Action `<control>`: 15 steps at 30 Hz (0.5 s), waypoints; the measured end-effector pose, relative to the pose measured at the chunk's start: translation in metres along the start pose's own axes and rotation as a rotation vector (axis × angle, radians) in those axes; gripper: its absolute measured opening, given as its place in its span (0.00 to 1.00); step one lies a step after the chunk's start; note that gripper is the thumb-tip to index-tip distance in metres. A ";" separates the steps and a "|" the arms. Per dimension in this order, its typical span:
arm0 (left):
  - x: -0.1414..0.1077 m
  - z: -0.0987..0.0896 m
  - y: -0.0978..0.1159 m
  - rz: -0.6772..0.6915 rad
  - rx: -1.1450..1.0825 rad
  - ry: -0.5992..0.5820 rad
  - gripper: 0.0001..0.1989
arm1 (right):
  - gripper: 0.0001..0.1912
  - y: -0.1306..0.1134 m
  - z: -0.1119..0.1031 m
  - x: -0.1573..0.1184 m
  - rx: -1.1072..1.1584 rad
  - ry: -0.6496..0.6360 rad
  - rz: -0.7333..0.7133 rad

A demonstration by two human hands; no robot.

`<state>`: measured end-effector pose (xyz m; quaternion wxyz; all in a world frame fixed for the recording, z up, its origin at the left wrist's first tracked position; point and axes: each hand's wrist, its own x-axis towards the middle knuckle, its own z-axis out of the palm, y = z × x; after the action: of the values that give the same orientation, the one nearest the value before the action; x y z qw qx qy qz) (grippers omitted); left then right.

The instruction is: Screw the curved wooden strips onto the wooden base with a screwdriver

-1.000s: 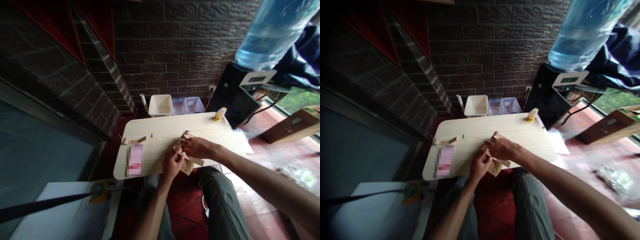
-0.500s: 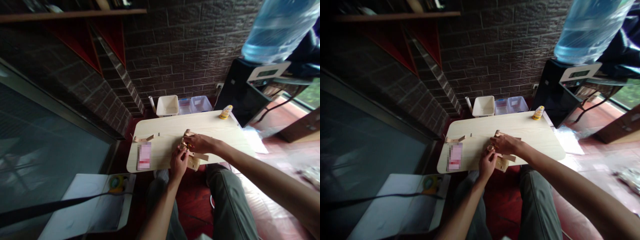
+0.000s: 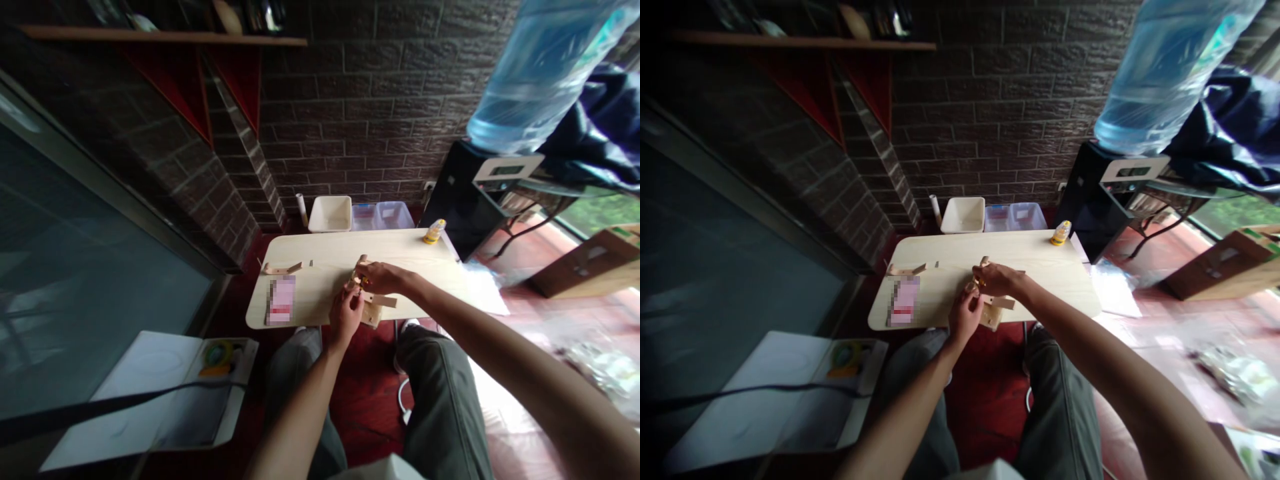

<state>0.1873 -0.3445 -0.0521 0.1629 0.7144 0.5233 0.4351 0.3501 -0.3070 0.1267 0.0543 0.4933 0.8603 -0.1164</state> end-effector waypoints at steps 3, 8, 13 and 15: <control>-0.002 0.000 0.004 -0.020 -0.005 0.022 0.15 | 0.20 -0.004 -0.003 -0.004 -0.039 0.005 -0.007; -0.005 0.004 0.008 -0.045 -0.009 0.069 0.15 | 0.20 -0.004 -0.003 -0.001 -0.114 0.025 -0.038; -0.007 0.007 0.005 -0.047 -0.005 0.093 0.15 | 0.20 -0.003 0.005 0.010 -0.193 0.049 -0.061; -0.007 0.007 0.005 -0.056 0.002 0.100 0.15 | 0.20 -0.004 0.009 0.012 -0.223 0.062 -0.058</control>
<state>0.1957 -0.3516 -0.0559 0.1481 0.6771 0.5510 0.4649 0.3401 -0.3013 0.1161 0.0789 0.4625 0.8831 -0.0064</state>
